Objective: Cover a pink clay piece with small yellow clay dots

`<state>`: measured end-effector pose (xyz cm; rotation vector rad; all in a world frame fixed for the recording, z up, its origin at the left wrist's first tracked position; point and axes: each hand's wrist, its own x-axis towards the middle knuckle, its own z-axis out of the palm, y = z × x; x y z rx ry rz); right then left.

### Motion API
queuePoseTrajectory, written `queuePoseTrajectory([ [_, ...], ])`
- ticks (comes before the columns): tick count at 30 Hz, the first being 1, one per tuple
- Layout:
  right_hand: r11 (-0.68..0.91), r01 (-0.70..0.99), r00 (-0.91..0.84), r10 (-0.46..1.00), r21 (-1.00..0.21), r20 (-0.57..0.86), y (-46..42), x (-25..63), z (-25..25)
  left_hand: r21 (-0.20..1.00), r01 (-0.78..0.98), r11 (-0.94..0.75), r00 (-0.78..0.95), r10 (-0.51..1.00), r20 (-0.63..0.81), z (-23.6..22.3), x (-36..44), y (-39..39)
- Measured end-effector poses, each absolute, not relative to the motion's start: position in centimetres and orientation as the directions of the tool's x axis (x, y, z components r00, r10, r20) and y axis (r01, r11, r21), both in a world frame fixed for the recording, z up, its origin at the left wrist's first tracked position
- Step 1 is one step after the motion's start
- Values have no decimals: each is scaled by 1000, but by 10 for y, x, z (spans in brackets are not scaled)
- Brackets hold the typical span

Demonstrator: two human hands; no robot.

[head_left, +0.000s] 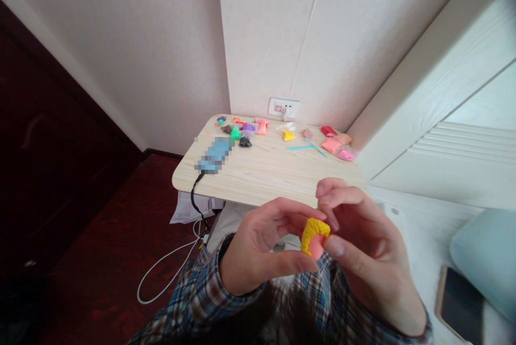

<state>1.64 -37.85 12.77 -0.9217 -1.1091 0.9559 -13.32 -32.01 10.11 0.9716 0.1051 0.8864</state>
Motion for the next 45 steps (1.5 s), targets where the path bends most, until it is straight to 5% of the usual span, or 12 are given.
queuePoseTrajectory([
  [20,322,-146,226,931,-936,285,-379,14,130,830,-520,200,672,696,253,104,-134,-321],
  [26,370,-142,275,906,-918,322,-379,20,127,712,-606,354,703,657,272,103,-134,-317],
  [33,366,46,182,912,-930,368,-373,22,129,680,-681,272,639,674,371,97,-128,-312],
  [45,363,20,154,920,-932,361,-371,20,131,599,-751,279,615,625,480,95,-128,-313],
])
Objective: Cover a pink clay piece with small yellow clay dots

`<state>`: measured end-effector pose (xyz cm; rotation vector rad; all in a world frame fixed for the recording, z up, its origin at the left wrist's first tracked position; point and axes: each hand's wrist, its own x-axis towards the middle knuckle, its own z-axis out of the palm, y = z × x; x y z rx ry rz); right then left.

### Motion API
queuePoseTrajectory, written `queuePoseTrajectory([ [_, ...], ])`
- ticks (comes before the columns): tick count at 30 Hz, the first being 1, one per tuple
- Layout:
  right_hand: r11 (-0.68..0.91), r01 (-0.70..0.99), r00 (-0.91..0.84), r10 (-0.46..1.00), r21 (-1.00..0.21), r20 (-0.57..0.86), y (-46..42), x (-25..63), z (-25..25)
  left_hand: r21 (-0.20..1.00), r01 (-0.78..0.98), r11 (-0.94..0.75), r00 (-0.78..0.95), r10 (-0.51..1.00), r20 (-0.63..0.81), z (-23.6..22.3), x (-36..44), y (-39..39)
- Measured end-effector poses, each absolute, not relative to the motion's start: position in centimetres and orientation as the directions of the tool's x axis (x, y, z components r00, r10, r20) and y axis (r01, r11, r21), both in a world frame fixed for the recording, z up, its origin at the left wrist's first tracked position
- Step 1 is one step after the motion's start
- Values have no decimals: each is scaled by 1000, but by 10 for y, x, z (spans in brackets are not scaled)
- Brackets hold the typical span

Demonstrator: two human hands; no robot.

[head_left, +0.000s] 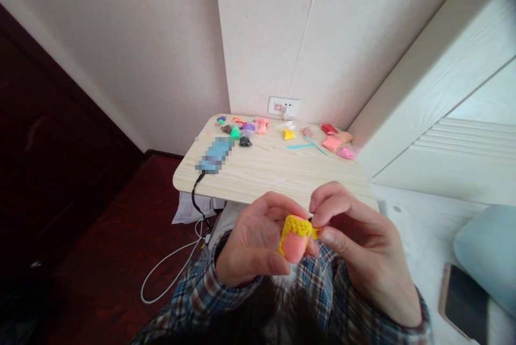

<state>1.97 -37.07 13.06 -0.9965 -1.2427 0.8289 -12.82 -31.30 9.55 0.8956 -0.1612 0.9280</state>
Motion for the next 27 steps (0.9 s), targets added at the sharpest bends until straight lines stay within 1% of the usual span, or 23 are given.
queuePoseTrajectory([
  [5,366,9,133,922,-931,364,-370,19,134,600,-750,279,620,614,489,93,-126,-314],
  [9,371,87,128,916,-925,380,-371,17,137,582,-770,261,595,623,508,94,-126,-313],
  [11,376,109,143,910,-920,389,-371,17,135,574,-779,250,583,627,517,94,-126,-312],
  [14,386,82,191,899,-919,395,-370,20,129,554,-795,249,566,632,529,97,-127,-311],
  [17,372,-20,245,902,-928,356,-368,22,123,551,-790,269,575,639,511,100,-128,-311],
  [20,324,-225,276,926,-919,259,-366,21,122,564,-773,289,596,636,491,101,-129,-312],
  [23,265,-409,289,945,-873,152,-363,19,123,557,-779,287,590,637,497,101,-128,-311],
  [27,215,-521,236,966,-826,103,-361,17,124,575,-770,276,592,646,482,102,-128,-312],
])
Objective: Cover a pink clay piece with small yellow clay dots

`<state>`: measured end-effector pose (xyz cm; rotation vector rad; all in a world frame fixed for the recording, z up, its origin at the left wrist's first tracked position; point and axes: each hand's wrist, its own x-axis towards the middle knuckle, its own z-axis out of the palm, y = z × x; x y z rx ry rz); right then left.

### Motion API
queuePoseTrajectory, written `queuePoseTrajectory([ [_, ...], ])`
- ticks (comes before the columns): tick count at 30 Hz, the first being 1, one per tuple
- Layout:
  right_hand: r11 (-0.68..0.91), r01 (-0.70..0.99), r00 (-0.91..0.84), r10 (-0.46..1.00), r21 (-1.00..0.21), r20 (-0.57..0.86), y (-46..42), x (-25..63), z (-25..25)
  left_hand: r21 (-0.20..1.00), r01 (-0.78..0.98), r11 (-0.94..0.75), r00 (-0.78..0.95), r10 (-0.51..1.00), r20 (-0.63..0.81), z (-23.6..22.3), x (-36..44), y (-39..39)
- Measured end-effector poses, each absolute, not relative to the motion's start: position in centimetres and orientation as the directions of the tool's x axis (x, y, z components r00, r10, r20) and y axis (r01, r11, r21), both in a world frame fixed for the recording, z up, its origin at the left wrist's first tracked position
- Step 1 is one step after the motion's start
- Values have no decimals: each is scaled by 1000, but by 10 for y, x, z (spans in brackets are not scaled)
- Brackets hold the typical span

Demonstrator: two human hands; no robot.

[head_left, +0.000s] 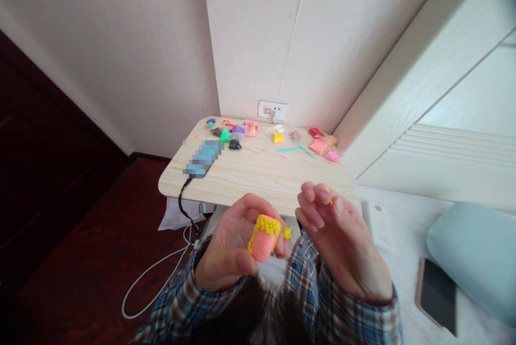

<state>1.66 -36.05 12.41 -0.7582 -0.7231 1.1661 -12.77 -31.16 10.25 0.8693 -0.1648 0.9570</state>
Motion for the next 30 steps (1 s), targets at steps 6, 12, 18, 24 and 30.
queuePoseTrajectory([
  [6,226,-585,187,972,-779,142,-359,16,125,615,-741,270,603,670,432,104,-129,-313],
  [12,132,-634,114,991,-762,77,-360,20,125,627,-724,287,620,671,408,103,-132,-313],
  [18,143,-652,126,989,-745,79,-358,22,120,674,-682,284,625,706,334,103,-131,-313],
  [24,153,-681,149,986,-716,69,-351,19,116,658,-704,267,611,701,369,102,-132,-312],
  [30,144,-689,152,987,-711,53,-348,18,114,646,-716,264,605,697,385,102,-132,-312],
])
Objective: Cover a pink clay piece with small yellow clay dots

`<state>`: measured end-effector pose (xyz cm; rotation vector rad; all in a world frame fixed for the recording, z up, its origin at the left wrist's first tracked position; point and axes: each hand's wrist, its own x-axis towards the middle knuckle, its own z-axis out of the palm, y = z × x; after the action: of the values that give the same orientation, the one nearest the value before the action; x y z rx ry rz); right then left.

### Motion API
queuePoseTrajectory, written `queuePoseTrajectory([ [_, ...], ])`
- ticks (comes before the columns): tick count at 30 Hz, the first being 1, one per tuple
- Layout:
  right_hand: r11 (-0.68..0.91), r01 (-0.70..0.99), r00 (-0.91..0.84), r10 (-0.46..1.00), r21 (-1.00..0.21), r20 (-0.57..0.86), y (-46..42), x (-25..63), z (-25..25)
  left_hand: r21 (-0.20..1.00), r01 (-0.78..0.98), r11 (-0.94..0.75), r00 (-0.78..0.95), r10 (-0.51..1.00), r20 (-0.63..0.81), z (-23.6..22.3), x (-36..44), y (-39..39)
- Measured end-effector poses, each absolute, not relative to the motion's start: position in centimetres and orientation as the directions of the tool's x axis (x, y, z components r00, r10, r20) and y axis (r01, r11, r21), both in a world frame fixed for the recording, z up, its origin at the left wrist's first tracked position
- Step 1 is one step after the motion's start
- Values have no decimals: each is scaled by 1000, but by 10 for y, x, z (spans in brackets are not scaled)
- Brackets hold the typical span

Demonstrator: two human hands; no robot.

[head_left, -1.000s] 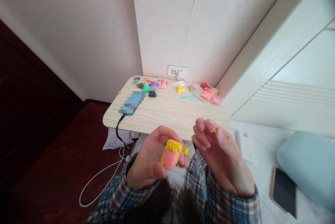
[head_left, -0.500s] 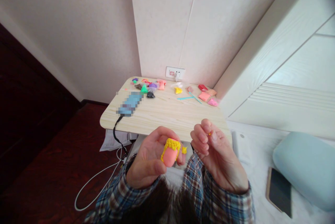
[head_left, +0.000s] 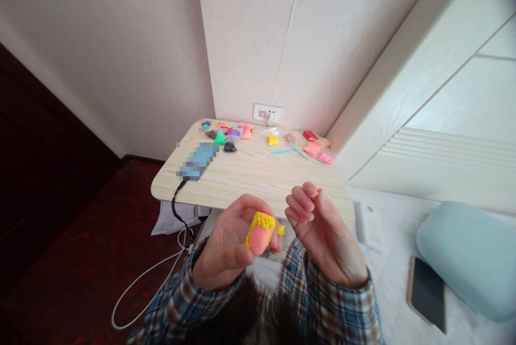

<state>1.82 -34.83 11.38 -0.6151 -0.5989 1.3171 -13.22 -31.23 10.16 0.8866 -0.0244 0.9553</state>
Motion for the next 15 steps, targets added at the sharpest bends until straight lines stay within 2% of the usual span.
queuePoseTrajectory([
  [15,202,-651,188,977,-731,103,-350,17,113,652,-719,242,581,724,372,100,-131,-313],
])
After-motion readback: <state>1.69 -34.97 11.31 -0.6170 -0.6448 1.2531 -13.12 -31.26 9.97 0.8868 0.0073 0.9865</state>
